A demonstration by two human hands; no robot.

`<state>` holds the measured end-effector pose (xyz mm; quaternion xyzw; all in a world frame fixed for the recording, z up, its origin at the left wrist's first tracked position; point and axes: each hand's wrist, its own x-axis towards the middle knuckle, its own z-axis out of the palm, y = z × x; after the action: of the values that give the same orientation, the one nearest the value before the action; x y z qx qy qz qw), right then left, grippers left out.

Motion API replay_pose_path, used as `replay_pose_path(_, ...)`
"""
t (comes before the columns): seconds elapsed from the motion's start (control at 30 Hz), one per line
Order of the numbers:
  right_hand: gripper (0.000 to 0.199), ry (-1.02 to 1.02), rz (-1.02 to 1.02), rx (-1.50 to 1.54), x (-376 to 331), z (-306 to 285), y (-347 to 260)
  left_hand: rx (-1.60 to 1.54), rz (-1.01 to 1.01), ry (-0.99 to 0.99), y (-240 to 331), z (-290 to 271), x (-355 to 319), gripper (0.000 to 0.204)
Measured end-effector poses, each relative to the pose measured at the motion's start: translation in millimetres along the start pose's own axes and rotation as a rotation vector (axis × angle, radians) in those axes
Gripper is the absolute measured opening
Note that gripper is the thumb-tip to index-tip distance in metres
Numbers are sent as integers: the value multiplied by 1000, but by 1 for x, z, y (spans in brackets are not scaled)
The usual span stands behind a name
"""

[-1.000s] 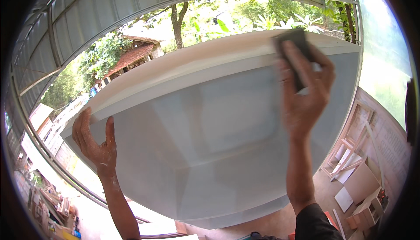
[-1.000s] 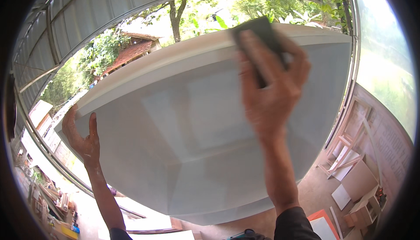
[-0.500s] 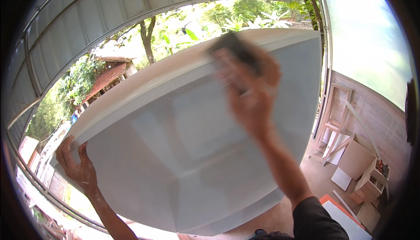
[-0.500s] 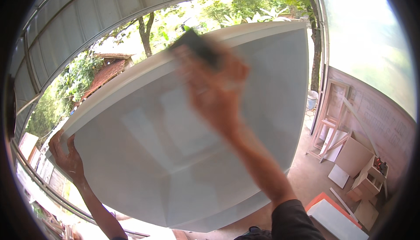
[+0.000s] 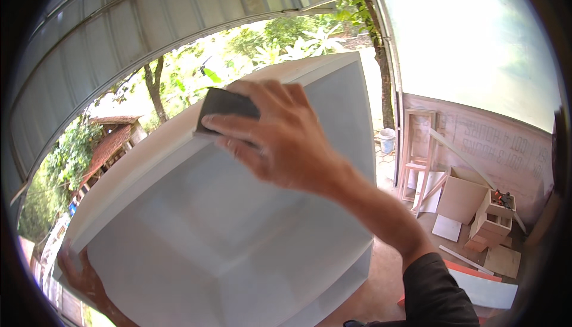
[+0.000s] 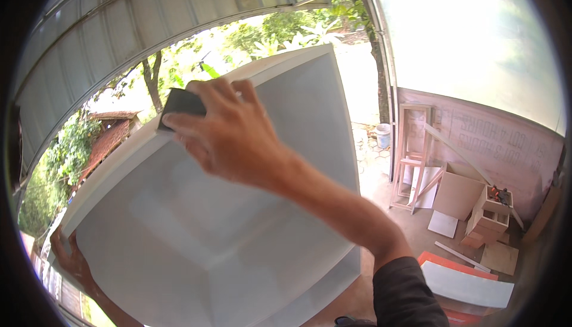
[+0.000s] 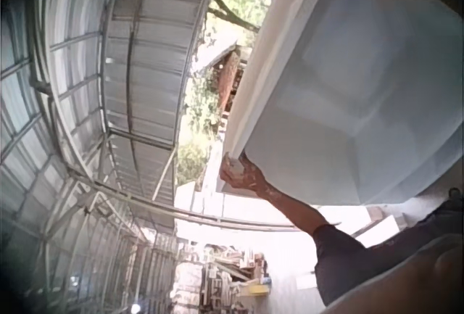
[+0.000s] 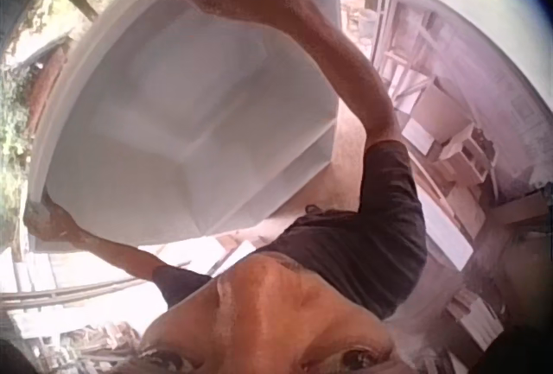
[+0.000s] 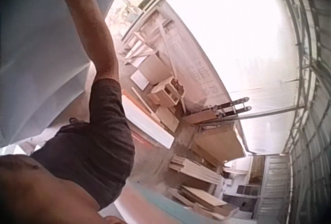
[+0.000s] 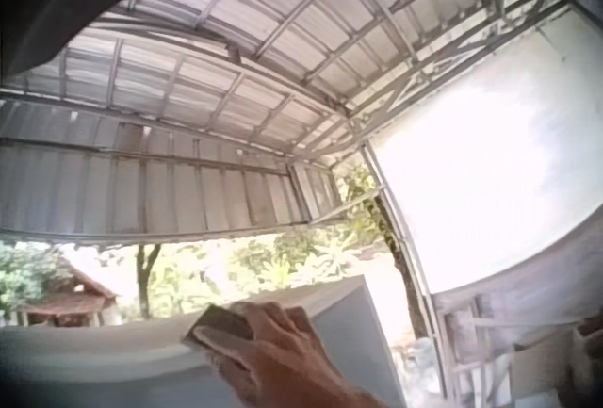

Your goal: The person sands the edges and corners of a white wooden cabinet with a sanding block, holding the piece steady and turning it to reach different sides.

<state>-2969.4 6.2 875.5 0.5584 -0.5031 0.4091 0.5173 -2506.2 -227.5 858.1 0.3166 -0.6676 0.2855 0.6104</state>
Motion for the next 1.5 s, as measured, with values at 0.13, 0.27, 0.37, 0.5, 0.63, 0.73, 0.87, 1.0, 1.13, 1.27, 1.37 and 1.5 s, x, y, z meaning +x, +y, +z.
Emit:
replay_pose_path(0.13,24,-450,363,-198,38,-61,115,-126,-88,37,0,0,-2,37)
replay_pose_path(0.27,32,-611,503,-58,54,-87,207,-33,-119,65,-4,0,-6,34)
replay_pose_path(0.37,37,-742,264,47,57,-69,185,3,-138,85,-6,2,-4,33)
replay_pose_path(0.5,33,-736,180,100,60,-70,169,17,-161,109,1,4,-3,33)
replay_pose_path(0.63,29,-721,484,-76,56,-81,186,-71,-166,146,9,10,-9,35)
replay_pose_path(0.73,33,-827,265,69,65,-76,139,-84,-110,144,3,13,-9,36)
replay_pose_path(0.87,39,-906,427,-91,74,-80,133,-43,-23,110,-10,12,-7,34)
replay_pose_path(1.0,33,-635,458,-154,64,-88,161,-23,47,69,-11,10,-14,37)
replay_pose_path(1.13,35,-698,94,-45,60,-77,115,16,-24,40,-9,8,-18,39)
replay_pose_path(1.27,32,-737,325,-121,63,-82,119,5,85,38,-14,9,-15,40)
replay_pose_path(1.37,30,-770,562,-269,70,-85,130,-6,98,39,-13,11,-17,40)
replay_pose_path(1.5,31,-809,331,41,73,-67,68,25,54,38,-12,9,-21,41)
